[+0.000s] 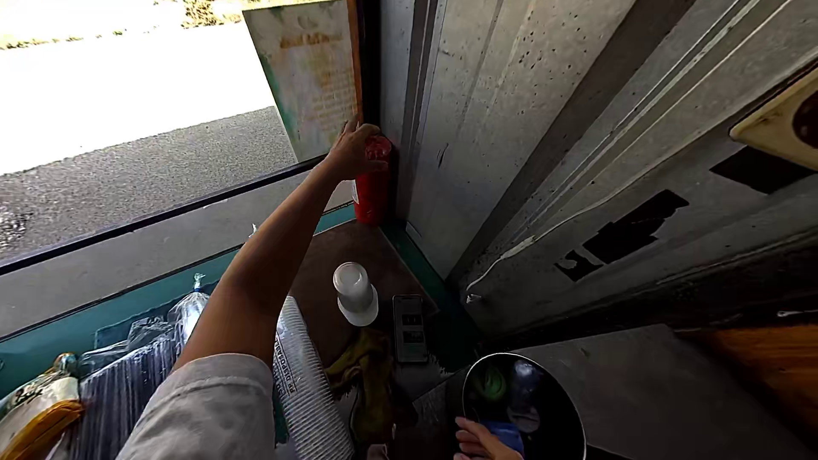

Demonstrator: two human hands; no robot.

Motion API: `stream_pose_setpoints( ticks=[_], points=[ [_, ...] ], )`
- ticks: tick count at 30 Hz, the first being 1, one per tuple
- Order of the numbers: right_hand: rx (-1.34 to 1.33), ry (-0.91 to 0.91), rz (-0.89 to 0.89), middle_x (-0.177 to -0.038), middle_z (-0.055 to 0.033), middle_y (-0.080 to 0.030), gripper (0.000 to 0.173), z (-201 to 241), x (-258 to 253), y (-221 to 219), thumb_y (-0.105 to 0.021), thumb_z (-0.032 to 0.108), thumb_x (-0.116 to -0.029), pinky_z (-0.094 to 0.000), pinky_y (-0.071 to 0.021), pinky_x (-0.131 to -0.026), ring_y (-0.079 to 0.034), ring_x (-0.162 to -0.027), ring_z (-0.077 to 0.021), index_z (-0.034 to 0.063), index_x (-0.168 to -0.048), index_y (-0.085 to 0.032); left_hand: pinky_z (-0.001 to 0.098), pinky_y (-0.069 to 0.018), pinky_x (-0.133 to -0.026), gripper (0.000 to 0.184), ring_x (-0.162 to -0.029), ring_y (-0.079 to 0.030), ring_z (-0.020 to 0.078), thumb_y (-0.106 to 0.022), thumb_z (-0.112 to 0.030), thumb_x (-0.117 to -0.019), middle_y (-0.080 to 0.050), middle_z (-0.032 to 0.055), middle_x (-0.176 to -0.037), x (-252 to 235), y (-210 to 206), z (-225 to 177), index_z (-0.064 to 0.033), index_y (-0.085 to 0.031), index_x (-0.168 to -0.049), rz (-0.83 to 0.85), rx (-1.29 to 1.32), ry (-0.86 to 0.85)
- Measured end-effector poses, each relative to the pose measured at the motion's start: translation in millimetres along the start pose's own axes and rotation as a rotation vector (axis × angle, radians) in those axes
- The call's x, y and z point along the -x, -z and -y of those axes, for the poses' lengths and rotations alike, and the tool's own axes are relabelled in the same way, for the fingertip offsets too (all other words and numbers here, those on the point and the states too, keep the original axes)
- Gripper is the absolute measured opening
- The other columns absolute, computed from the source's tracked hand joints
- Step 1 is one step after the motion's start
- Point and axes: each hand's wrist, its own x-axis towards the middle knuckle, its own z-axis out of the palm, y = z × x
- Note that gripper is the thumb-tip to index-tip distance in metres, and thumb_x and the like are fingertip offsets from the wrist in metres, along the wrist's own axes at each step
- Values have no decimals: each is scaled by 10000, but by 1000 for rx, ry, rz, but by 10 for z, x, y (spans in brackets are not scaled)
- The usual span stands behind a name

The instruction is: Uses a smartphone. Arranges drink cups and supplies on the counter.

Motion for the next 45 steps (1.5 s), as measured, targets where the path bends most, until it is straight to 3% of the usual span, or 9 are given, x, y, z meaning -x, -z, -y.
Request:
stream_pose_setpoints(
  ticks=[5, 10, 13, 18, 25, 28, 33, 38, 45],
  points=[
    [-19, 288, 158, -1301, -84, -676, 783, 957, -474, -353, -764, 450, -879, -394, -620, -908, -698, -1123, -181, 108, -1523, -479, 478, -386, -1177, 615, -1438, -453, 274, -726, -411, -929, -490, 165, -1530, 1898, 683, -279, -64, -564, -1410, -314, 50, 182],
    [347, 375, 213, -1471, -192, -537, 1034, 1991, -994, -1247, -759, 608, -827, -558, -488, -1049, -567, -1304, -342, 112, -1617, -314, 696, -349, -1118, 854, -1417, -379, 517, -851, -475, -799, -402, 333, -1519, 4610, 624, 225, -5, -522, -1431, -279, -115, 972],
    [583, 194, 179, -1490, -259, -480, 1209, 2347, -1316, -1806, -784, 678, -762, -594, -451, -1063, -521, -1334, -415, 101, -1647, -195, 657, -391, -1096, 1124, -1346, -468, 506, -872, -597, -712, -465, 348, -1450, 5446, 436, 215, 6, -393, -1530, -67, -3, 1311],
    [703, -83, 95, -1441, -250, -549, 1446, 2385, -1789, -2474, -887, 659, -630, -582, -448, -1068, -565, -1303, -399, 95, -1653, -35, 593, -462, -1075, 1483, -1283, -572, 439, -901, -620, -630, -544, 310, -1401, 5465, -127, 163, -5, 13, -1624, 80, 315, 1386],
    [-65, 155, 71, -1127, -159, -693, 969, 2340, -1252, -2610, -899, 383, -652, -462, -607, -841, -710, -963, -243, 7, -1426, -455, 455, -597, -933, 1086, -1081, -688, 286, -885, -76, -665, -622, 241, -1271, 5806, 264, 221, 3, -252, -1544, -473, 1431, 797],
    [-160, 355, 53, -1182, -73, -673, 1171, 2831, -649, -2793, -892, 449, -548, -354, -625, -820, -706, -982, -132, 45, -1502, -345, 397, -580, -981, 1153, -1126, -667, 214, -926, -95, -565, -623, 189, -1288, 6165, 1211, 252, -8, -297, -1527, -534, 1178, 542],
    [-432, 693, 212, -1220, -44, -645, 1144, 3997, -466, -3566, -945, 324, -625, -330, -621, -890, -690, -1059, -124, 69, -1512, -269, 529, -541, -1002, 1180, -1210, -623, 331, -979, -161, -625, -590, 240, -1356, 6751, 2533, 883, -59, -283, -1572, -861, 412, 668],
    [-511, 992, 361, -1282, -112, -635, 1124, 5129, -1143, -4741, -945, 36, -577, -434, -597, -981, -666, -1158, -204, 46, -1491, -291, 460, -454, -1130, 1238, -1359, -519, 348, -961, -132, -562, -487, 293, -1468, 6915, 3053, 2032, 84, -242, -1546, -1330, 40, 830],
    [-290, 1061, 260, -1250, -167, -646, 1233, 5981, -2040, -6437, -999, 271, -538, -446, -578, -986, -672, -1141, -222, 20, -1497, -264, 475, -406, -1162, 1167, -1407, -454, 377, -944, -60, -570, -430, 278, -1522, 6974, 2974, 3207, 27, -305, -1543, -1538, -83, 1162]
  ],
)
